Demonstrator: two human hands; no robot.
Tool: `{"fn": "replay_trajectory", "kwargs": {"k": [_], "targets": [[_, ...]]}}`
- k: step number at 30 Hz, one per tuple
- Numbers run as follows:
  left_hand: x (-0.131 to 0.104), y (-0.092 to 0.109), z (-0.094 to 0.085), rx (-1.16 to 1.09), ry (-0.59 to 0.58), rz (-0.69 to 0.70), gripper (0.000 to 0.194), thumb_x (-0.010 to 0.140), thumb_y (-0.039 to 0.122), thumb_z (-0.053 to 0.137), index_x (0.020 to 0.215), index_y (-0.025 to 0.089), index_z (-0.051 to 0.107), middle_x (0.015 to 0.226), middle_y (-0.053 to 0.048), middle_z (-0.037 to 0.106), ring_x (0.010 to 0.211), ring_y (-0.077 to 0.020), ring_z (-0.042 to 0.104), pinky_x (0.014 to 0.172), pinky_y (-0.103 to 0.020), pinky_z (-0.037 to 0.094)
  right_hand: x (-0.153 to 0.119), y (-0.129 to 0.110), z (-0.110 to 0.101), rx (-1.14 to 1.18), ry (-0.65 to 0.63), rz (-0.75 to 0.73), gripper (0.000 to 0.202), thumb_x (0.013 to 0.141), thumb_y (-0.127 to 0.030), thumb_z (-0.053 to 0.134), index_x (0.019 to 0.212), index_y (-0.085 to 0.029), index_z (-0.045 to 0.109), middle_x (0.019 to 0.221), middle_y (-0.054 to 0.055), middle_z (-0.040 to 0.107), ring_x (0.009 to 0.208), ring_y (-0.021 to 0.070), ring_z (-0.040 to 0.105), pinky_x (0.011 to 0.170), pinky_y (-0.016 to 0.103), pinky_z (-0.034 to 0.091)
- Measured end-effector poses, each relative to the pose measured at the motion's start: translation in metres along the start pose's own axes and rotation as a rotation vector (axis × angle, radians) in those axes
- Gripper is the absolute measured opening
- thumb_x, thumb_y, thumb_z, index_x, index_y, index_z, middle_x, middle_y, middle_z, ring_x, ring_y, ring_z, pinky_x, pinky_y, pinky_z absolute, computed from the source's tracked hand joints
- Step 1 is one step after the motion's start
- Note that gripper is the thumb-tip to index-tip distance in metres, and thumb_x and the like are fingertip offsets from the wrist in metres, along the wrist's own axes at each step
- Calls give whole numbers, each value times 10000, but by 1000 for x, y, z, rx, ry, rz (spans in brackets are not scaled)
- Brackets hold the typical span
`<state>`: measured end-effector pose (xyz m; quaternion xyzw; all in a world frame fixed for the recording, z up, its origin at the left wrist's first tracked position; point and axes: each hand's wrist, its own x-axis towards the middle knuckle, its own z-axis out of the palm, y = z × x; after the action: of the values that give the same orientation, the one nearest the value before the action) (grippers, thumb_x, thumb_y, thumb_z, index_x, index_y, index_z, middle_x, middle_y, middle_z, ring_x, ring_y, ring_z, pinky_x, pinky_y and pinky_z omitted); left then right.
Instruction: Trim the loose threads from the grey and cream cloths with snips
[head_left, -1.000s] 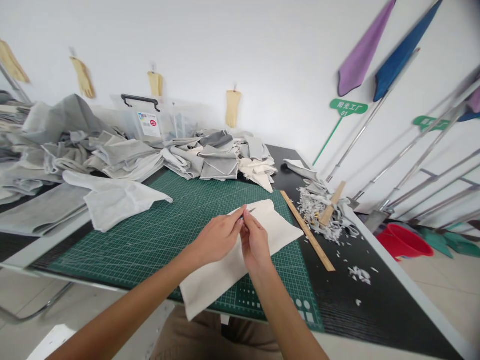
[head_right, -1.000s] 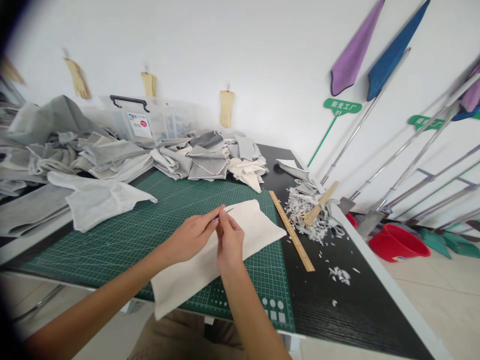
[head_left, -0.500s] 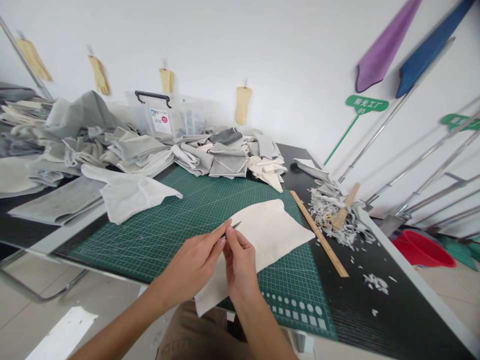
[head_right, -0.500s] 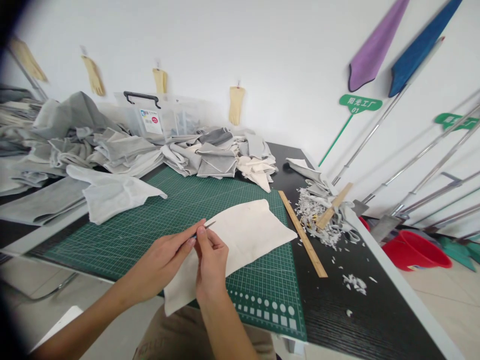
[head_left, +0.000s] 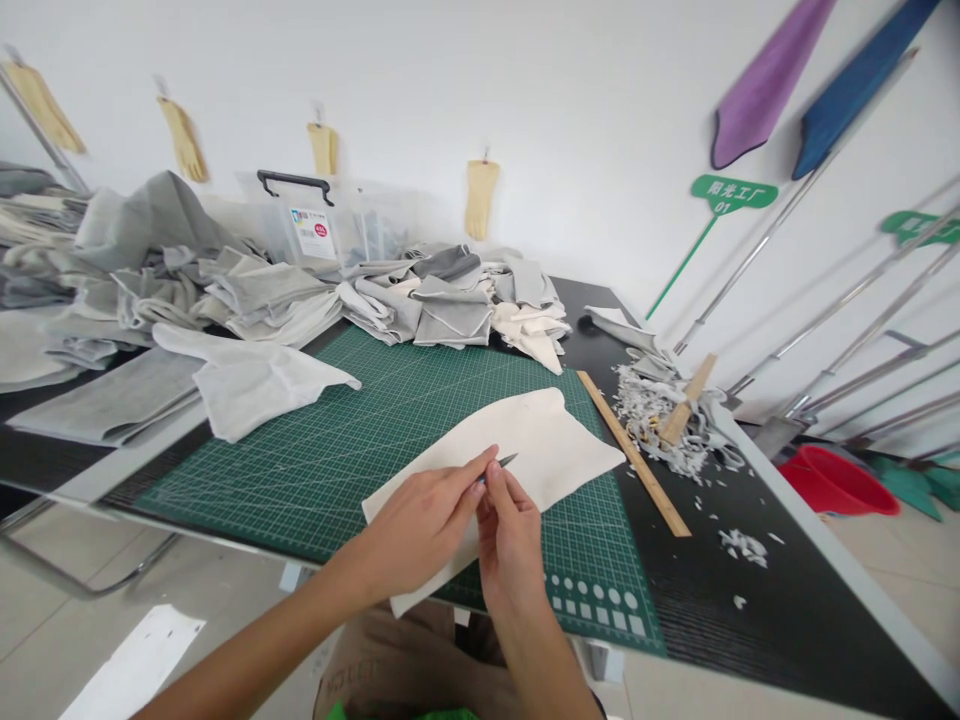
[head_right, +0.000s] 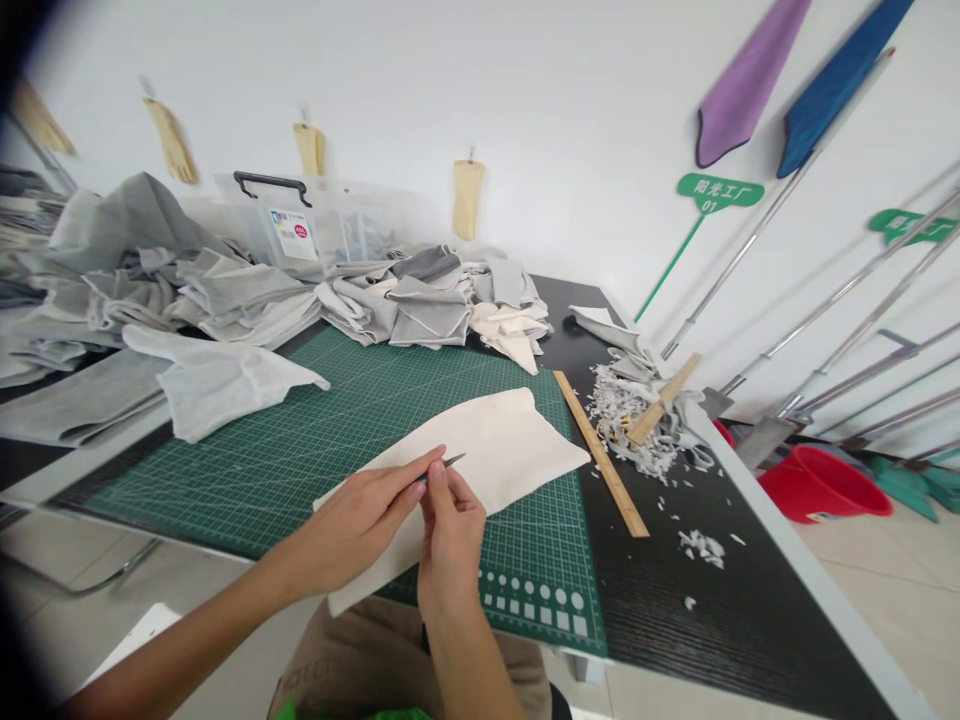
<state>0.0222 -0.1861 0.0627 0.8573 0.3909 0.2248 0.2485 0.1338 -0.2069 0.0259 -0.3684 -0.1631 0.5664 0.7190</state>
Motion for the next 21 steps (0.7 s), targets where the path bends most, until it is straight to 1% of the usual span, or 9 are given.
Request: {"fn": "replay_trajectory", "kwargs": {"k": [3, 7, 11, 15, 18, 21], "targets": [[5, 1, 3, -11, -3, 32, 454, 994, 305, 276, 1443, 269, 332, 1269, -47, 603, 1138, -211, 568, 994, -376, 422, 2, -1, -4, 9, 20, -5, 125, 709, -293, 758, 762, -183, 735, 710, -14, 669, 674, 102, 578, 671, 209, 487], [16, 0, 6, -35, -16, 66, 453, 993, 294, 284, 1440, 255, 341, 1336, -51, 558, 1156, -207, 565, 1002, -366, 419, 11, -5, -9, 21, 46, -27, 165, 675, -285, 782, 800, -184, 745, 799, 5, 710, 734, 115, 612, 713, 225, 505], [32, 3, 7, -32, -29, 99, 453, 994, 296, 278, 1436, 224, 351, 1332, -72, 561, 1164, -215, 565, 998, -376, 422, 22, -14, -13, 35, 59, -53, 177, 668, -276, 788, 809, -177, 747, 845, 12, 724, 766, 116, 626, 732, 221, 514], [45, 7, 8, -41, -25, 136, 454, 994, 282, 278, 1438, 212, 344, 1314, -73, 577, 1164, -213, 567, 985, -371, 435, 30, -23, -14, 26, 74, -101, 177, 667, -271, 788, 807, -171, 747, 834, 11, 726, 771, 116, 630, 737, 219, 513], [48, 6, 10, -55, -4, 147, 450, 994, 270, 274, 1435, 220, 349, 1301, -66, 587, 1153, -212, 575, 991, -372, 430, 34, -24, -13, 13, 89, -113, 194, 662, -291, 788, 813, -176, 748, 832, 10, 727, 763, 121, 631, 728, 228, 512], [48, 0, 10, -77, 11, 152, 442, 995, 270, 275, 1425, 228, 368, 1302, -57, 587, 1158, -203, 571, 1005, -366, 417, 36, -20, -8, -7, 57, -98, 192, 672, -301, 780, 813, -175, 747, 811, 7, 724, 748, 119, 626, 730, 233, 505]]}}
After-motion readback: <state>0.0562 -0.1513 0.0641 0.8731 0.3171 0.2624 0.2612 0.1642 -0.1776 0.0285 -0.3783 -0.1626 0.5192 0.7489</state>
